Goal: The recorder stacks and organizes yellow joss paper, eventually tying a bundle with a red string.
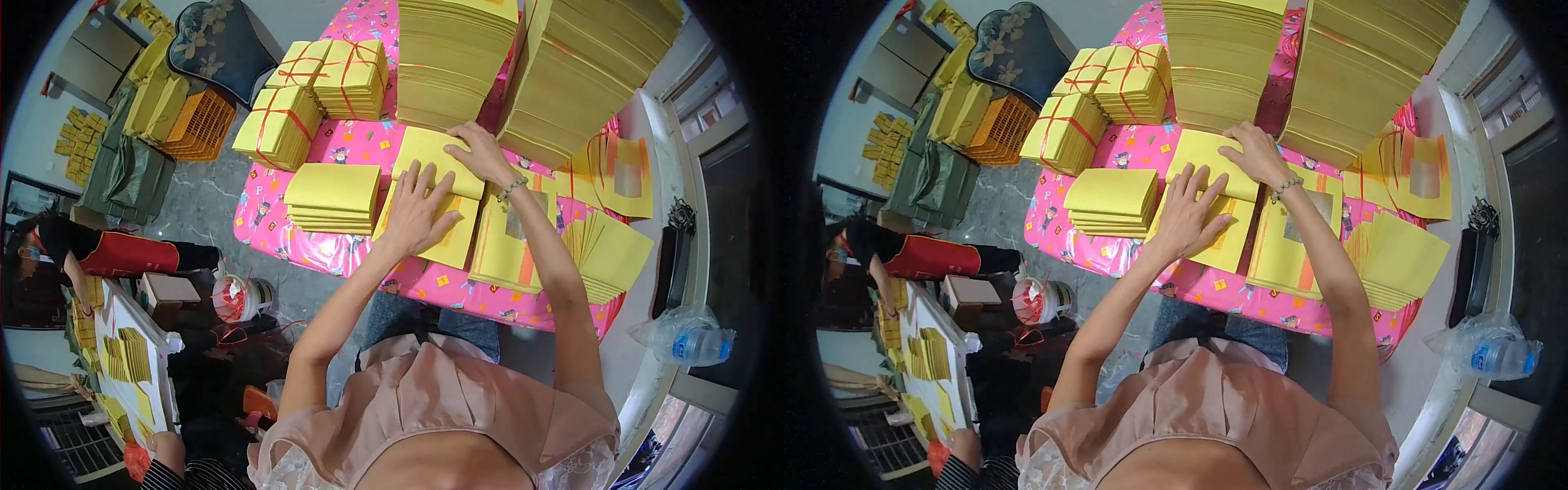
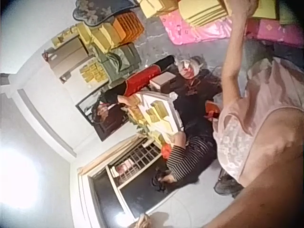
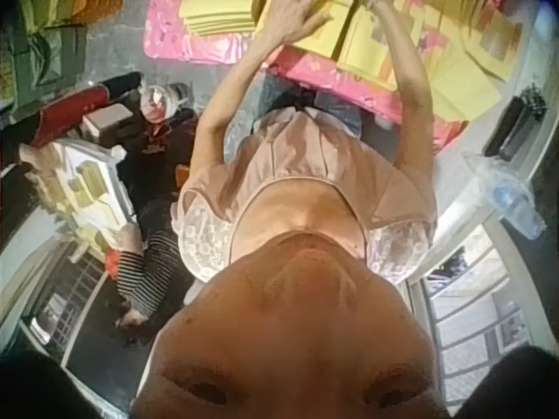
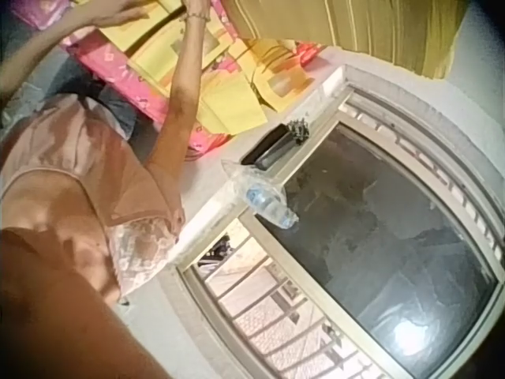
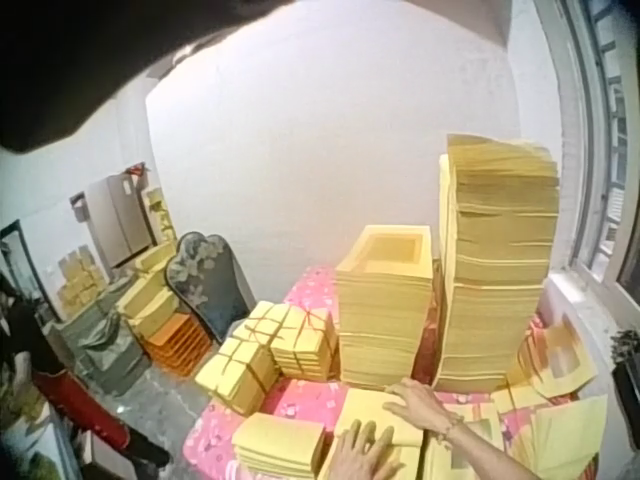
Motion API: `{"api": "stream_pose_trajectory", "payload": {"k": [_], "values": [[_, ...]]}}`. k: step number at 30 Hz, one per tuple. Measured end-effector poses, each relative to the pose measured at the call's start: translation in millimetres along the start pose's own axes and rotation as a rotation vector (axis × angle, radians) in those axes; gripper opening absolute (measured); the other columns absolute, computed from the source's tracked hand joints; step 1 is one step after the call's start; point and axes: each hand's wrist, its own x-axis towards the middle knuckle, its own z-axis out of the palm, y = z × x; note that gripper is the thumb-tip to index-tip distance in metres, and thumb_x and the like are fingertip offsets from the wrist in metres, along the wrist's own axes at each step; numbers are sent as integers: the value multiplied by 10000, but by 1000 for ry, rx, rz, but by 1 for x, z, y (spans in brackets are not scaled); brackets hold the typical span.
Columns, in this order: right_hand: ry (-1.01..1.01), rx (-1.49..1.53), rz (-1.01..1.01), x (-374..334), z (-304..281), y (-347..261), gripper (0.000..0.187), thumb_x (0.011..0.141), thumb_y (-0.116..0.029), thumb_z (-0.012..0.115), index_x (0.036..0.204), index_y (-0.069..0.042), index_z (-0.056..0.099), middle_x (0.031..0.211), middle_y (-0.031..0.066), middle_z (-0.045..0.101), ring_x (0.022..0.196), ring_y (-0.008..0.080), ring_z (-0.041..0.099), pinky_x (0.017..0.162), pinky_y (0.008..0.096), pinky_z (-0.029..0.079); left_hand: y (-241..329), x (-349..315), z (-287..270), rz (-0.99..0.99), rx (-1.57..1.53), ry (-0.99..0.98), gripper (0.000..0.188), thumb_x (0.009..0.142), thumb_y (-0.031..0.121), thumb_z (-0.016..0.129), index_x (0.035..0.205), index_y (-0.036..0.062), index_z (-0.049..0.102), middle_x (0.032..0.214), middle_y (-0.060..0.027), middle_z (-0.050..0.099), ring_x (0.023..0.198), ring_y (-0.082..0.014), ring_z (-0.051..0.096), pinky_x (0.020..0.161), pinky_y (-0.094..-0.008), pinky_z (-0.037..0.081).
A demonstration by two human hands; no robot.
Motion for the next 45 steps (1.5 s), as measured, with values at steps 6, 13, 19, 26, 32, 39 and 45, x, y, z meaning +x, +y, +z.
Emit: {"api": "stream_pose_trajectory", "payload": {"k": [6,13,19,26,32,39,45], "values": [[-9,30,10,-1,-1,-3,410,872,-353,671,1153,-57,639,1055,136,596,1075,324,561,895,455,429,-1,-2,5,20,6,57,657,886,479,580,1423,125,444,1424,-248,386,1348,-492,299,1115,-584,243],[153,-98,-153,-45,-12,-35,401,936,-232,577,1285,-36,543,1210,152,570,1157,333,520,996,476,383,-2,-2,5,-3,-9,-16,662,924,519,523,1466,156,406,1470,-243,368,1388,-478,265,1144,-572,205],[-28,-284,-231,-116,-6,-49,525,944,-222,546,1425,-53,421,1460,116,442,1397,328,339,1155,534,223,-2,-3,6,-4,-2,5,644,910,490,547,1436,132,447,1476,-229,378,1381,-498,268,1141,-572,219],[-147,-315,-215,-124,-10,-43,587,971,-326,503,1497,-128,337,1557,56,322,1457,306,219,1166,545,180,-4,-2,8,10,19,-11,617,919,452,530,1443,138,443,1484,-210,386,1378,-497,276,1141,-568,222],[-206,-326,-209,-125,-5,-38,581,994,-409,443,1522,-216,299,1588,39,259,1472,299,179,1170,566,153,-10,-5,11,19,59,-36,612,949,451,491,1479,161,390,1518,-189,346,1401,-477,249,1144,-560,219],[-256,-314,-177,-124,-7,-38,585,1006,-469,388,1526,-221,287,1604,41,210,1483,298,137,1173,575,137,-16,-16,4,-83,152,-2,672,944,504,479,1476,105,383,1525,-239,308,1414,-473,232,1148,-545,214],[-264,-264,-166,-127,-4,-35,568,1020,-461,354,1530,-223,274,1609,34,196,1489,296,112,1177,572,119,-20,-19,9,-129,117,-18,684,945,504,460,1478,84,371,1520,-264,297,1424,-484,200,1137,-550,239]]}}
